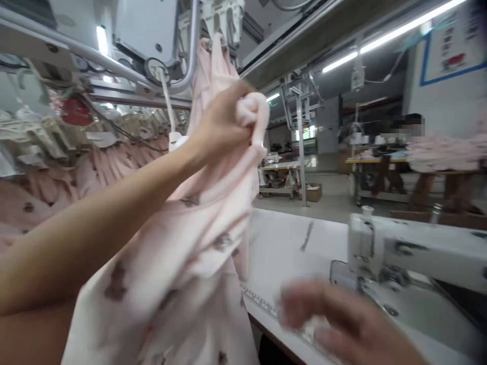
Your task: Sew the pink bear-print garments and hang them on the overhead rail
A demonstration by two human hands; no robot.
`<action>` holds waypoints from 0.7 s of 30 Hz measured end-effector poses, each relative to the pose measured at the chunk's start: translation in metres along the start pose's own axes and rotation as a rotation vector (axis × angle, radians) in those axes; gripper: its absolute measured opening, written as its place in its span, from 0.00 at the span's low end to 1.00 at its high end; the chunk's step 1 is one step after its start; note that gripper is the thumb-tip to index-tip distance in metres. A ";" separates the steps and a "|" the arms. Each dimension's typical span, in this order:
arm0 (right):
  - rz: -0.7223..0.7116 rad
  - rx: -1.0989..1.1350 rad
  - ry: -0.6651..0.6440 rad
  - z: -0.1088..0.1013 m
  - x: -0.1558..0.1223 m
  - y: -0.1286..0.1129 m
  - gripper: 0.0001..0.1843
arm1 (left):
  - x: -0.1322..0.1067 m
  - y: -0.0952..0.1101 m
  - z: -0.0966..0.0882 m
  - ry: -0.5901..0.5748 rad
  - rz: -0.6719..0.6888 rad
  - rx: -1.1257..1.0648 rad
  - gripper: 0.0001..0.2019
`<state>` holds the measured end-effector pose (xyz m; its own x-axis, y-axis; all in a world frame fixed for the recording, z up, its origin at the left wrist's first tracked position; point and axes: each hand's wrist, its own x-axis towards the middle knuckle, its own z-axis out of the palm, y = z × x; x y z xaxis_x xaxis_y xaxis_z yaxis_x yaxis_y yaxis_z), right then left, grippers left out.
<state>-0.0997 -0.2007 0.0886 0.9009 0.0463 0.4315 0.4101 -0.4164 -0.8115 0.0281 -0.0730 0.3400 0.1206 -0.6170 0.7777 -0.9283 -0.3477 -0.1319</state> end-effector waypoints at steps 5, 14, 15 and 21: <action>-0.132 0.305 0.576 -0.050 0.073 -0.054 0.18 | 0.030 0.072 0.043 -0.122 0.269 0.127 0.21; 0.333 0.683 0.207 -0.041 -0.028 0.031 0.19 | -0.114 0.012 0.139 -0.586 0.036 -0.321 0.23; 0.337 0.630 0.223 -0.034 -0.036 0.039 0.19 | -0.132 0.013 0.155 -0.676 -0.003 -0.453 0.27; 0.420 0.171 0.441 -0.014 -0.069 0.054 0.16 | -0.176 0.075 0.215 -0.837 -0.298 -0.950 0.13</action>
<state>-0.1413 -0.2388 0.0205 0.8614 -0.4838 0.1547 0.0840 -0.1647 -0.9828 0.0127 -0.1425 0.0604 0.2260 -0.9733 0.0388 -0.6706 -0.1266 0.7309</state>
